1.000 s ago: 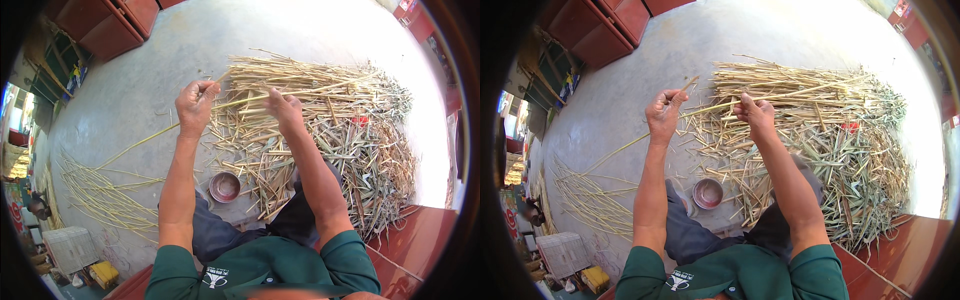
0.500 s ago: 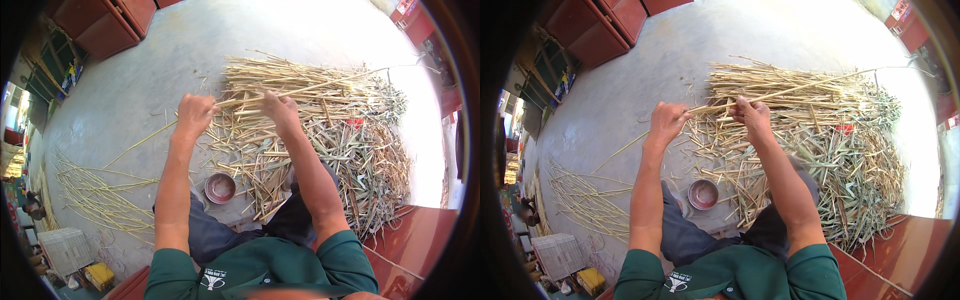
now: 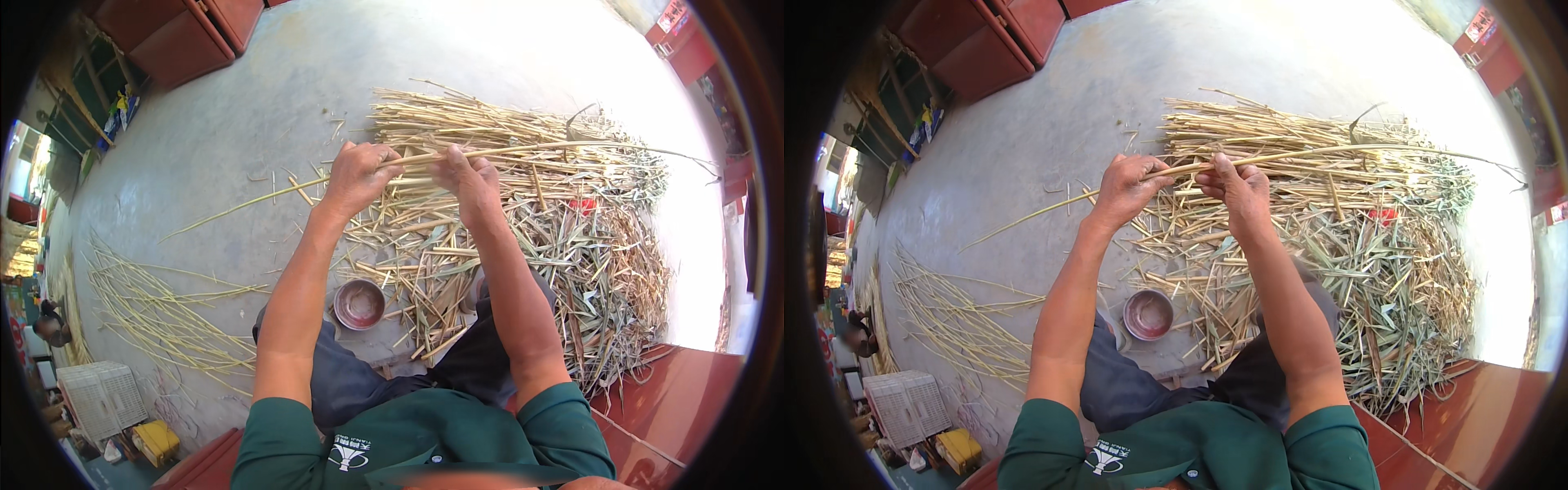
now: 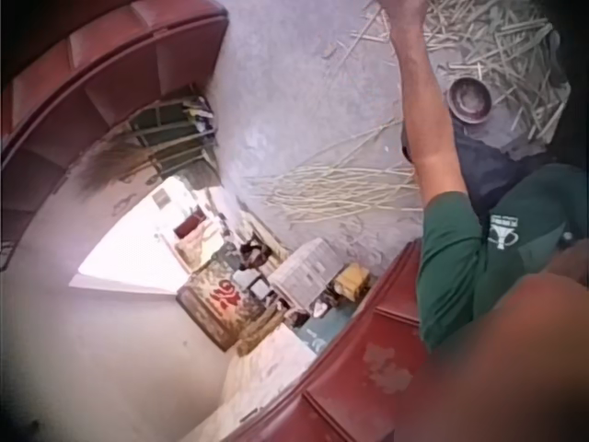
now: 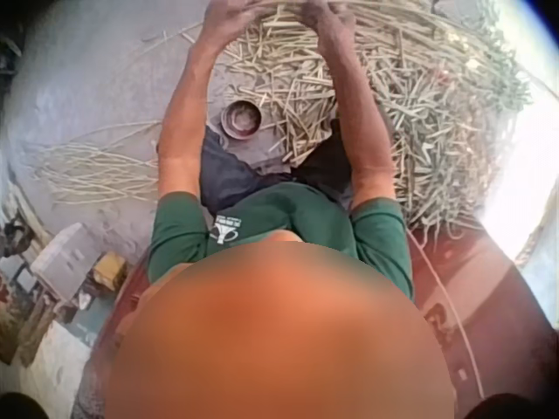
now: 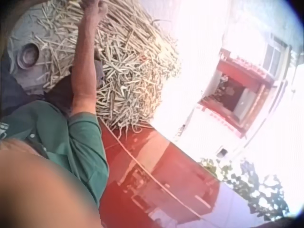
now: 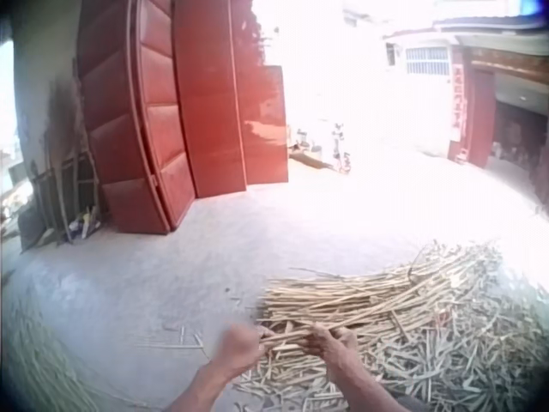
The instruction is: The person sits on the floor and repeatedly strips outer layers from dried plant stalks by hand, separating the core from the fibrous sheath. The stripped cores are placed to the left, while the discarded sheaths accumulate to the right.
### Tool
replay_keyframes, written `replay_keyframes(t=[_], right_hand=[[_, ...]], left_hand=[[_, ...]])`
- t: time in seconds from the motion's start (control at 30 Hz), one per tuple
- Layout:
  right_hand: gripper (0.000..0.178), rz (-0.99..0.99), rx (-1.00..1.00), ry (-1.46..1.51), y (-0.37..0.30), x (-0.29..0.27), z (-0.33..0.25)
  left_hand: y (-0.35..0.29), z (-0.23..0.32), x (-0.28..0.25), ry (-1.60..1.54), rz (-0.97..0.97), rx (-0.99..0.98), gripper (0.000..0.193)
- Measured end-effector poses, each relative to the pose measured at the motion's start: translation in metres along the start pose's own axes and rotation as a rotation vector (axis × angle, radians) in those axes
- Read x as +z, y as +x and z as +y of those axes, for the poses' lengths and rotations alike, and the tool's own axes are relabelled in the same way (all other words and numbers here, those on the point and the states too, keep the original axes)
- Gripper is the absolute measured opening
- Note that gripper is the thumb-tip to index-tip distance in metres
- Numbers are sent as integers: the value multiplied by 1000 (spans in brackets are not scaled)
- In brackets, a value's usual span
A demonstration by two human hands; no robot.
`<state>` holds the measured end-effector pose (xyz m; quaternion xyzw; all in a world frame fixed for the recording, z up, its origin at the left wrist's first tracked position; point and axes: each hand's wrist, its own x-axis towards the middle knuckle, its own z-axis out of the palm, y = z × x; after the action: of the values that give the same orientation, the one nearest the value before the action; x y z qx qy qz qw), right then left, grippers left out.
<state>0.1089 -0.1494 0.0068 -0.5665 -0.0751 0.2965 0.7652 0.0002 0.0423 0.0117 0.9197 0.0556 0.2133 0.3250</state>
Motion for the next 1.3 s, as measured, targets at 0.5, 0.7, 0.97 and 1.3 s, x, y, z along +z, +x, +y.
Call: replay_keyframes(t=[0.5, 0.7, 0.97, 1.3], right_hand=[[34, 15, -91, -62, 2, -15, -10], [30, -70, -119, -120, 1, -14, -10], [28, -55, -142, -185, -5, -24, -8], [25, -38, -100, -98, 0, -32, 3]], left_hand=[[-9, -8, 5, -253, -84, -271, 18], [-13, -17, 4, -583, -107, -424, 20], [-7, -23, -26, -727, 49, -608, 17], [-4, -19, -21, 677, 216, 96, 32]])
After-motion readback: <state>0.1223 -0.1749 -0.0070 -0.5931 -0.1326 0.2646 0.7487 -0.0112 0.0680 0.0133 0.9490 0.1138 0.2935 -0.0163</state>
